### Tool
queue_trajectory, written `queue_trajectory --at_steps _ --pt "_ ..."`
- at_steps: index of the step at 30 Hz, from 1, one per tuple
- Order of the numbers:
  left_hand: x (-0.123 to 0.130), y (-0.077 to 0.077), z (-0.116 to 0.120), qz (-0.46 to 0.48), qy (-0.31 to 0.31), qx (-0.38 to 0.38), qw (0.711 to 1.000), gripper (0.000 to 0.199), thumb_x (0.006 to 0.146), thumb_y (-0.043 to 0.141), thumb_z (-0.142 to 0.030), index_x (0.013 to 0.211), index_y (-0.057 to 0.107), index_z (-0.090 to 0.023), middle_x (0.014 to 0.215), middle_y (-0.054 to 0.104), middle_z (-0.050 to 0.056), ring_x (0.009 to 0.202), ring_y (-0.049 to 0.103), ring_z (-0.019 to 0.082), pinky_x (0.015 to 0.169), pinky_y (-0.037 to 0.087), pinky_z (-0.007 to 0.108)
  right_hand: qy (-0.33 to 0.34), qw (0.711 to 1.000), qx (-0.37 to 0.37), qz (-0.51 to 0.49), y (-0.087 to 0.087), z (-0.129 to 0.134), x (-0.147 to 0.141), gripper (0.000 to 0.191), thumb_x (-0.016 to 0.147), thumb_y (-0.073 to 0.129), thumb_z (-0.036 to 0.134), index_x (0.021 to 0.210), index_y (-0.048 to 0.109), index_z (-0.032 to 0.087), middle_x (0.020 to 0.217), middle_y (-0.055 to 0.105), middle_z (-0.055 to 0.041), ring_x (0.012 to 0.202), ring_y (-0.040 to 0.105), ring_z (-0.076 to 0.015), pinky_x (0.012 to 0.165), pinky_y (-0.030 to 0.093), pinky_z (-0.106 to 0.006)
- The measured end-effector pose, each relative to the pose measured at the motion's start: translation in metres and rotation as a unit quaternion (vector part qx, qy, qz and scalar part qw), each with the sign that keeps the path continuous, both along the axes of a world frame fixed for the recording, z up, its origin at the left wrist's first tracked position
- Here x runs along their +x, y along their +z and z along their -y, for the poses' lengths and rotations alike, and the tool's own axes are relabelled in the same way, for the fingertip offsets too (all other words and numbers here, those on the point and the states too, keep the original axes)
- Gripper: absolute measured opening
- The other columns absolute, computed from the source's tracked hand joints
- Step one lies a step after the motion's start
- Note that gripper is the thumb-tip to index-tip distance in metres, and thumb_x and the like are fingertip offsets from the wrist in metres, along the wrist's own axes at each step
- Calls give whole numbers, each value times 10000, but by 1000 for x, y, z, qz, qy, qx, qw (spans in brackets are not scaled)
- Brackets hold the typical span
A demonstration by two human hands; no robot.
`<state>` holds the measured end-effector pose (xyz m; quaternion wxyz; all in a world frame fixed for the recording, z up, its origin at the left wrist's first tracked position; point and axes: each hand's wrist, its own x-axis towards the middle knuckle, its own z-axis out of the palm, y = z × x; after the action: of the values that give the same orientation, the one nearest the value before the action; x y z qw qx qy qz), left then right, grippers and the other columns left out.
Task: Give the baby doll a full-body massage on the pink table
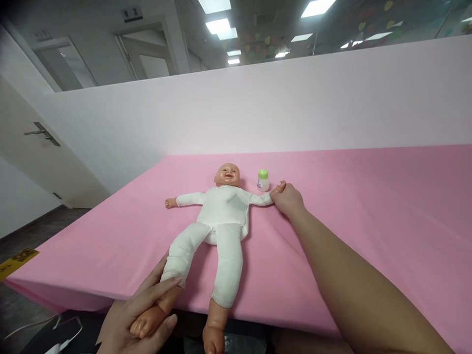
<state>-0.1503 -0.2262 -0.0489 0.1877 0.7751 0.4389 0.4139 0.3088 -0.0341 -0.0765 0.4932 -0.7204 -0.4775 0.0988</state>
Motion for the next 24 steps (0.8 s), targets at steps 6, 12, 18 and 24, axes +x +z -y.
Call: queue_trajectory --at_steps 6,12,18,24 --pt "-1 26 -20 22 -35 -58 997 500 848 807 -361 1341 732 -332 1635 476 76 1480 481 378 1184 468 527 71 994 88 -11 36 28 -57 610 910 701 421 1492 567 300 1220 758 -64 1046 736 -278 969 580 -460" --pt "17 47 -60 77 -49 -117 989 573 829 809 -415 1379 710 -289 1667 426 101 1562 348 379 1255 350 551 293 926 106 213 52 48 -120 372 966 645 248 1320 725 328 1161 787 -17 1068 710 -273 977 558 -450" --pt "36 52 -107 113 -52 -163 979 575 832 802 -424 1382 707 -286 1637 468 90 1603 247 368 1295 230 551 333 865 125 353 38 41 -120 450 948 610 107 1315 747 328 1316 735 -44 1231 627 -295 1087 490 -492" --pt "48 45 -145 157 -85 -225 958 571 864 783 -405 1411 672 -281 1581 537 93 1560 349 342 1262 306 522 346 867 110 342 34 41 -117 487 937 629 112 1337 734 370 1347 724 -13 1244 628 -284 1109 484 -498"
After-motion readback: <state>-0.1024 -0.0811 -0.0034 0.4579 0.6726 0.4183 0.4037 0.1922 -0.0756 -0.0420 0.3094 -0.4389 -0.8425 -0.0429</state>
